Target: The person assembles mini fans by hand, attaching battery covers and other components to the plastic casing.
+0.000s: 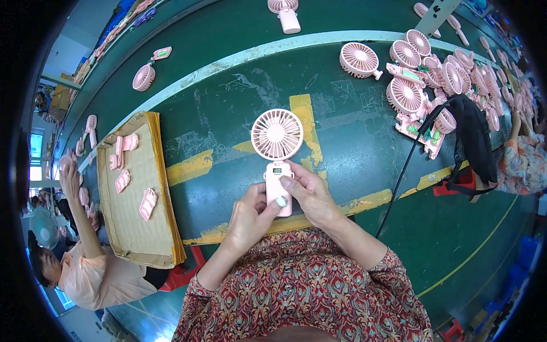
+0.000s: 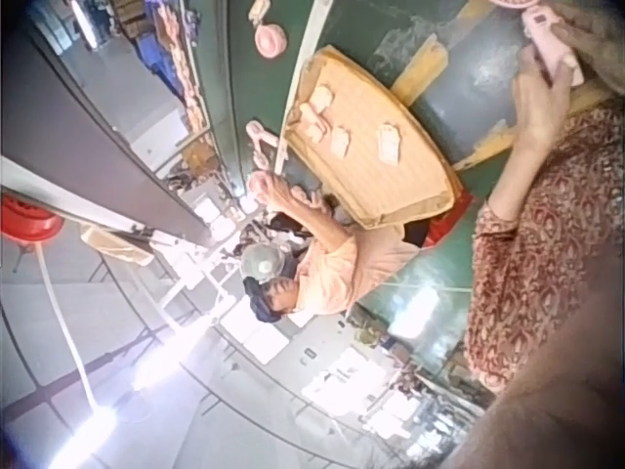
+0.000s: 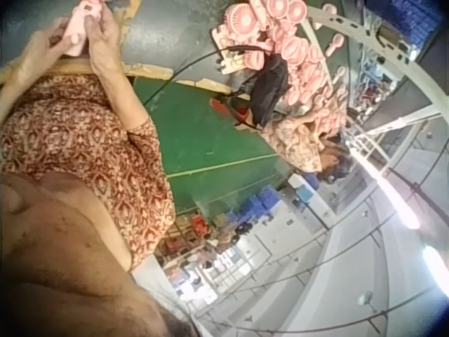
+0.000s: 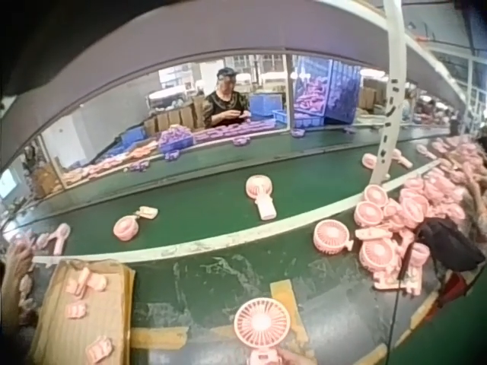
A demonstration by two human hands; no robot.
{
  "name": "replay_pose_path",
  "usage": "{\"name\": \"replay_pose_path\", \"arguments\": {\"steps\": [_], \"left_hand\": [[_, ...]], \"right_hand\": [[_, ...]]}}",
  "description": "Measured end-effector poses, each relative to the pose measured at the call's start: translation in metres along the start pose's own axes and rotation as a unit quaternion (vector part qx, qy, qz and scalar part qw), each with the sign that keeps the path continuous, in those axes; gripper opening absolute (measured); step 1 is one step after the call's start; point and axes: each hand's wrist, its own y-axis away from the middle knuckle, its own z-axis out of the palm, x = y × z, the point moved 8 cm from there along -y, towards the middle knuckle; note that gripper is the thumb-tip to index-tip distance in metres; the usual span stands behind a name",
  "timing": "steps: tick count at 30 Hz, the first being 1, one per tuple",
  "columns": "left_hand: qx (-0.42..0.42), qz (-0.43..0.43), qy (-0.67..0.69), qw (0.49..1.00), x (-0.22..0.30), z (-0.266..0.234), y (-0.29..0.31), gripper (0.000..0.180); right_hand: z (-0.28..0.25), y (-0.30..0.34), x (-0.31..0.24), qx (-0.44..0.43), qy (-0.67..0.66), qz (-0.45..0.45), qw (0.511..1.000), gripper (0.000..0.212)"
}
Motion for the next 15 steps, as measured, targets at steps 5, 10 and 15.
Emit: {"name": "replay_pose_path", "arguments": {"steps": [5, 10, 15], "left_hand": [[-0.151, -0.044, 0.248, 0.956, -0.013, 0.024, -0.008, 0.037], [-0.096, 0.032, 0.119, 0.988, 0.004, 0.019, -0.005, 0.030], [-0.057, 0.074, 0.079, 0.992, 0.007, 0.019, -0.002, 0.029]], "right_hand": [[0.005, 0.001, -0.009, -0.029, -0.037, -0.006, 0.999, 0.042], [0.016, 0.008, -0.017, -0.037, 0.006, -0.012, 0.999, 0.041], [0.018, 0.011, -0.021, -0.040, -0.035, -0.031, 0.998, 0.041]]}}
